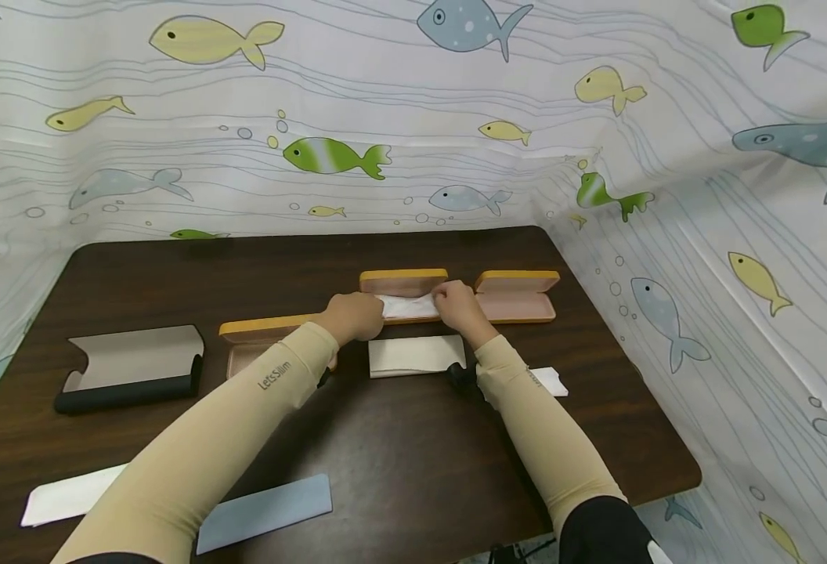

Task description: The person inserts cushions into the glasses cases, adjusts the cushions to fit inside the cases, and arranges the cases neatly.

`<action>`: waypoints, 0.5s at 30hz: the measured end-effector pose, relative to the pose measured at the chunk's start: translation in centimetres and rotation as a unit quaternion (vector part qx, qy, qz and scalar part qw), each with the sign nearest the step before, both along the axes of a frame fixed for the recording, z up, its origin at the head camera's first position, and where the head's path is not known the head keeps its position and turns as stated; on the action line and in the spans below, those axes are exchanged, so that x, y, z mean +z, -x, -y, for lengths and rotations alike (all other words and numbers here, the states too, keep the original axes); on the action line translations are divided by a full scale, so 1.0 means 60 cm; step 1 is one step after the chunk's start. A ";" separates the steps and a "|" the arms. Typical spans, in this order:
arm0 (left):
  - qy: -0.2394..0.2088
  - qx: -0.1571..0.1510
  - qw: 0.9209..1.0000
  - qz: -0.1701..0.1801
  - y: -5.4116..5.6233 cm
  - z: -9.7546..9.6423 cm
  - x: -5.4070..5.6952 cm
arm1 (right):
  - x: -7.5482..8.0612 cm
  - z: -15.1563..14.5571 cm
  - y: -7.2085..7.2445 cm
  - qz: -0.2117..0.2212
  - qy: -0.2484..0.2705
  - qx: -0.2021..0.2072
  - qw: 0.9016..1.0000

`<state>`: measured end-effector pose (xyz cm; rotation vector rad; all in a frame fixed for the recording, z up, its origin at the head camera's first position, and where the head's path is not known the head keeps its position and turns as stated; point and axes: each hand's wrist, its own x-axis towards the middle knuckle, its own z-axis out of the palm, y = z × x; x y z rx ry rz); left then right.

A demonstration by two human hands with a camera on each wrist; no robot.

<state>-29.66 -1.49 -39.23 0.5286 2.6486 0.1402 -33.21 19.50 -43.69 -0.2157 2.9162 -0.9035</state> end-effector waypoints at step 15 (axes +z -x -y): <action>0.057 0.004 0.998 0.023 -0.015 -0.013 -0.014 | 0.020 0.001 -0.013 0.022 -0.086 0.042 0.995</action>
